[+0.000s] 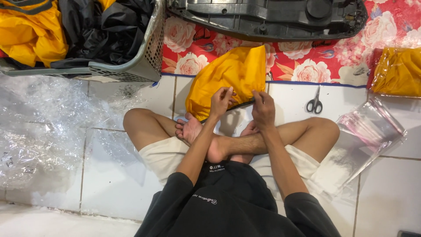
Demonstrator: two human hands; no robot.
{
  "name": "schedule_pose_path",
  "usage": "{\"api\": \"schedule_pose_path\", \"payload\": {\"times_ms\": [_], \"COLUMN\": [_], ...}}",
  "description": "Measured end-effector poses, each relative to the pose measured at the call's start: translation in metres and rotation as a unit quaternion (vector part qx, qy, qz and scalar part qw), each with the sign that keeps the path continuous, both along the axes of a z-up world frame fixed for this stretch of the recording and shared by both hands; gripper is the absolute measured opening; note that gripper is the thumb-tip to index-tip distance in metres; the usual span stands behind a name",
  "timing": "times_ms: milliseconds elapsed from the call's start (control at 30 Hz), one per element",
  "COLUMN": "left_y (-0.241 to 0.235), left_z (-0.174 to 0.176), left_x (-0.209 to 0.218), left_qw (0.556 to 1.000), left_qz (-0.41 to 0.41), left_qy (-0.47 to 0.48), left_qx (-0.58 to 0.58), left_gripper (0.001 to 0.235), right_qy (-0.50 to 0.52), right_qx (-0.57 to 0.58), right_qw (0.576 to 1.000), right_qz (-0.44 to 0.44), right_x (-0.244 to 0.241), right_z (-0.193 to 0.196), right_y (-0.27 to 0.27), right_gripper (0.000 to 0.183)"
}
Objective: The person sits on the floor and folds a yellow garment into a compact bundle. They then place the folded item into a clear plastic bag and seal it.
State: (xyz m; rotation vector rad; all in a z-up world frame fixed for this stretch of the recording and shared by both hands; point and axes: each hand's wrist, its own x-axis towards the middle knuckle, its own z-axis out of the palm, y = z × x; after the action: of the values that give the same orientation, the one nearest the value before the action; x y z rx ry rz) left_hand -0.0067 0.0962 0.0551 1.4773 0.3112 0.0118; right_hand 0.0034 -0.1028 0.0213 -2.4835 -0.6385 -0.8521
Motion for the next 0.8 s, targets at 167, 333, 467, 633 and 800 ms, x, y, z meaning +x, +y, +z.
{"api": "schedule_pose_path", "payload": {"times_ms": [167,333,467,633,800], "left_y": [0.006,0.005,0.010,0.019,0.002], "left_z": [-0.004,0.035,0.089,0.049,0.030], "left_x": [0.001,-0.003,0.014,0.075,0.101], "left_qw": [0.999,0.988,0.981,0.972,0.972], "left_qz": [0.034,0.040,0.041,0.019,0.061], "left_qy": [-0.015,-0.030,-0.020,-0.038,-0.060], "left_qx": [0.036,0.147,0.190,0.233,0.218], "left_gripper": [0.045,0.061,0.074,0.048,0.044], "right_qy": [-0.004,-0.015,-0.004,0.021,0.053], "right_qx": [-0.050,-0.075,-0.068,-0.050,0.044], "right_qw": [0.995,0.983,0.980,0.987,0.997], "right_qz": [0.086,0.164,0.187,0.154,0.042], "right_x": [-0.001,-0.003,-0.004,-0.004,0.001], "right_z": [-0.003,-0.012,-0.012,-0.010,0.004], "right_y": [0.018,0.017,0.017,0.015,0.008], "right_gripper": [0.038,0.035,0.033,0.038,0.028]}}
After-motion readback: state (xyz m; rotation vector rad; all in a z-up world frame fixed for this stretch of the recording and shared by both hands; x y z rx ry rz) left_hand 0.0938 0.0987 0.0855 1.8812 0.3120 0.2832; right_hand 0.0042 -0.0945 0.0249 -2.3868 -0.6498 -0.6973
